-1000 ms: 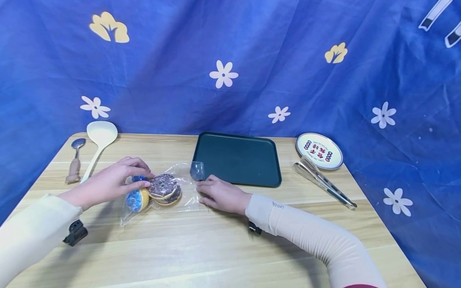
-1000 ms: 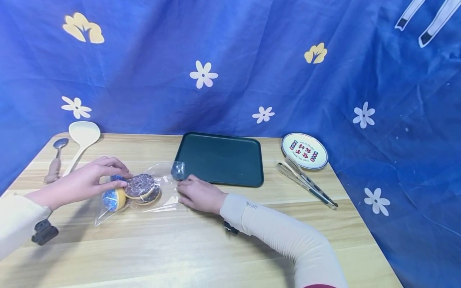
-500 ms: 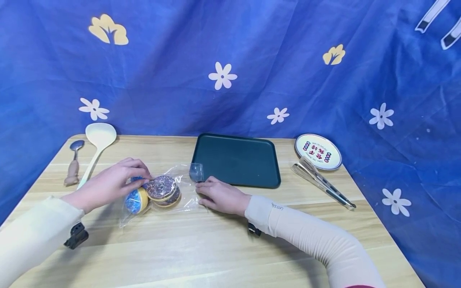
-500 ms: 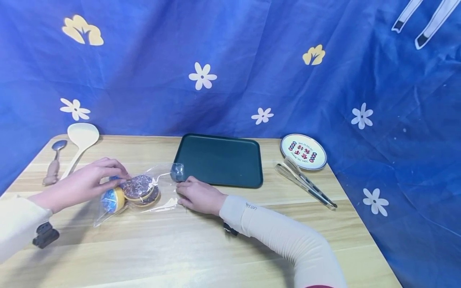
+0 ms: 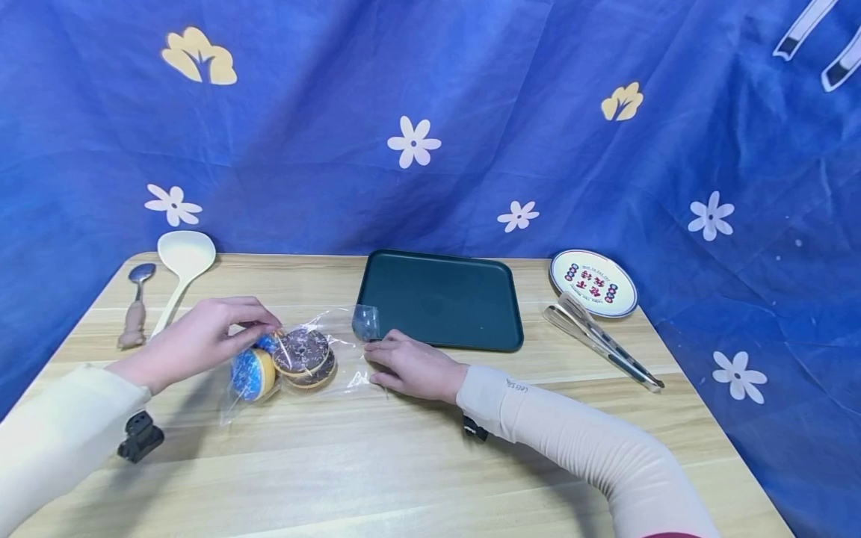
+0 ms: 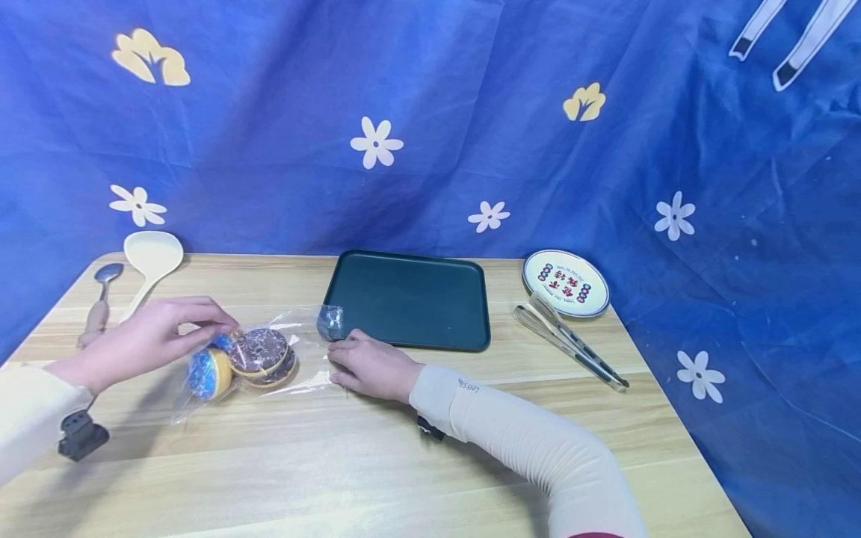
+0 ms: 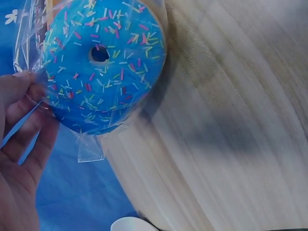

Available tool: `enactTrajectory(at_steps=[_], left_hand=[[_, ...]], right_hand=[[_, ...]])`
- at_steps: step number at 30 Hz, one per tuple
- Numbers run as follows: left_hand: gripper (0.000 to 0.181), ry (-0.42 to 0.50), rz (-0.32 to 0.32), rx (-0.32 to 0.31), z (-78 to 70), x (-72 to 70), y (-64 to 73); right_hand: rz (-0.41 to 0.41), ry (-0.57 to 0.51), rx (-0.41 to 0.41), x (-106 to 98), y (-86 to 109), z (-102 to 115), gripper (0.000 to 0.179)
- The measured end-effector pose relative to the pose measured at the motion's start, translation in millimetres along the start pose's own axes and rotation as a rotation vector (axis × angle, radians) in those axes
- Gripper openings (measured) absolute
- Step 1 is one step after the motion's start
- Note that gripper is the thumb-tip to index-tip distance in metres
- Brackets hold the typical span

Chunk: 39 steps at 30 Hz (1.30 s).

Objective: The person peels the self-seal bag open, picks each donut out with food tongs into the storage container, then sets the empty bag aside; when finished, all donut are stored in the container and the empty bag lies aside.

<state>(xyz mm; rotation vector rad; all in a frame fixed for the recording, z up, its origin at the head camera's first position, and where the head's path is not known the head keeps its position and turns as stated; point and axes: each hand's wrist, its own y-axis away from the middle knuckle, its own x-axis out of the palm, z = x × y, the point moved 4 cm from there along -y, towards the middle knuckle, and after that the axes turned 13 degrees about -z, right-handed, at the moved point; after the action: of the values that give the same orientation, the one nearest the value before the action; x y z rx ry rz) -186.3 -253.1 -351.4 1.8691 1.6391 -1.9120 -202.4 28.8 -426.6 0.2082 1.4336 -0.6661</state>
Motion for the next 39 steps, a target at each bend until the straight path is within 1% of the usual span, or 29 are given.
enactTrajectory(at_steps=[7, 11, 16, 20, 24, 31, 39], left_hand=[[0.031, 0.004, -0.038, 0.001, 2.1, -5.3, -2.2], [0.030, 0.012, -0.046, -0.012, 2.0, -6.4, -3.0], [0.034, 0.019, -0.055, -0.036, 1.7, -8.2, -3.9], [0.035, 0.016, -0.064, -0.034, 1.7, -8.4, -4.3], [0.033, 0.001, -0.064, -0.029, 3.3, -7.1, -3.1], [0.035, 0.005, -0.064, -0.031, 4.3, -5.6, 0.6], [0.037, 0.020, -0.076, -0.022, 4.7, -6.1, 1.4]], right_hand=[[-0.004, 0.003, 0.001, -1.1, -1.0, 0.8, 0.046], [-0.001, 0.006, -0.002, -1.5, -1.3, 1.7, 0.046], [-0.003, 0.011, -0.003, -3.2, -1.4, 2.7, 0.046], [0.001, 0.005, 0.000, -3.6, -1.5, 2.4, 0.046], [0.006, -0.039, 0.019, -4.2, -1.7, 0.5, 0.045], [0.001, -0.170, 0.088, -7.7, -0.5, -3.1, 0.040], [-0.050, -0.299, 0.141, -11.2, 9.6, -11.1, 0.037]])
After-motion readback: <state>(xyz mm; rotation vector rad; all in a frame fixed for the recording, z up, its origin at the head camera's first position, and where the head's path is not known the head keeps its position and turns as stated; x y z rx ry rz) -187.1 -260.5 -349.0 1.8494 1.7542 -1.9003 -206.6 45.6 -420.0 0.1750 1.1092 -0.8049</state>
